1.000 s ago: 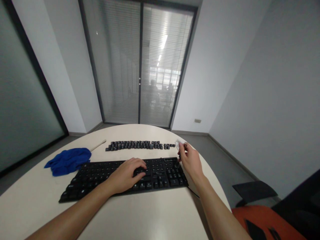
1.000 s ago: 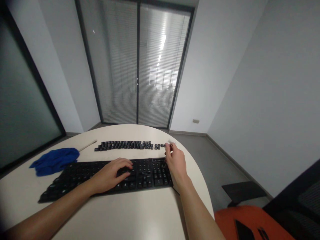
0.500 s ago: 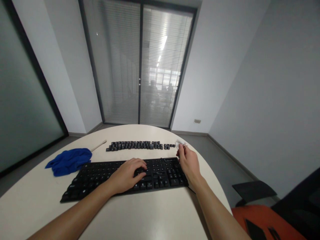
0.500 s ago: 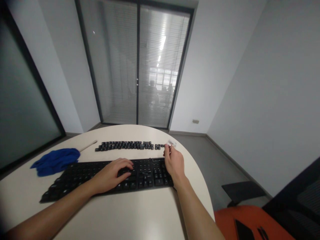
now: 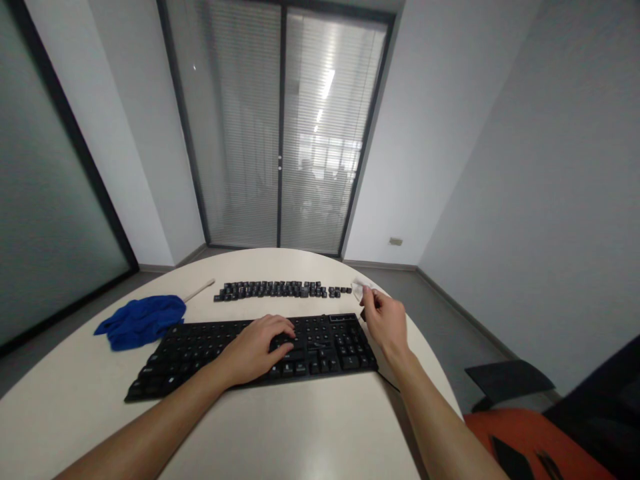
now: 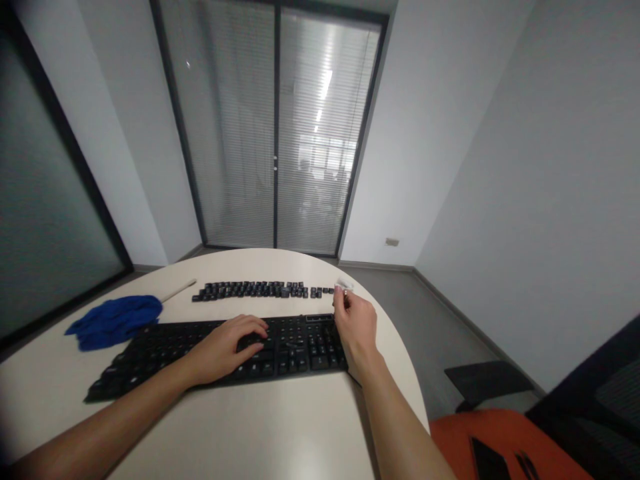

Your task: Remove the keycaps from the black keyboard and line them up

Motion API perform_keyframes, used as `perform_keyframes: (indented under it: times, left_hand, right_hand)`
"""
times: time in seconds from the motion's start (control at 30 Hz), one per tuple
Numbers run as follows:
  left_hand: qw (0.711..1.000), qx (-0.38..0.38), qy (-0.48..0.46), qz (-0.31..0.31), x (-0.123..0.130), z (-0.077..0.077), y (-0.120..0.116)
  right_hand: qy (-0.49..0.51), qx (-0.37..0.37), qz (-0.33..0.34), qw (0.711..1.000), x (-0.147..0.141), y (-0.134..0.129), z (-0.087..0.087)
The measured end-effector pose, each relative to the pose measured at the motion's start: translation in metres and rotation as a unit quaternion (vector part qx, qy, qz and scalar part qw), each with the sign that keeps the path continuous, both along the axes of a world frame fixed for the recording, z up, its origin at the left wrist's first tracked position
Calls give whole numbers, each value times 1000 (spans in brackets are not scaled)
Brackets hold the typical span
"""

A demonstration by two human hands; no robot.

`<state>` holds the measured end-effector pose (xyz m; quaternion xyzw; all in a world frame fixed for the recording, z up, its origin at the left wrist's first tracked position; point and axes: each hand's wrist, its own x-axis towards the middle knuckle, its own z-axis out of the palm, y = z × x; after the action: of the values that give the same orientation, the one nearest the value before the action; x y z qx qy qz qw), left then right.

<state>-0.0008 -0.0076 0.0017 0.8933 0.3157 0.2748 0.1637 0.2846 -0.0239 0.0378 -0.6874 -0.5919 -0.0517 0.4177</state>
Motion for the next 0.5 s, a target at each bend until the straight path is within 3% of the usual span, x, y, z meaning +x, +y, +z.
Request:
perform_keyframes:
  times: [0.5]
  left_hand:
    - [1000, -8, 2, 3, 0, 3, -1]
  right_hand:
    - [3, -13, -10, 1000, -4, 2, -4]
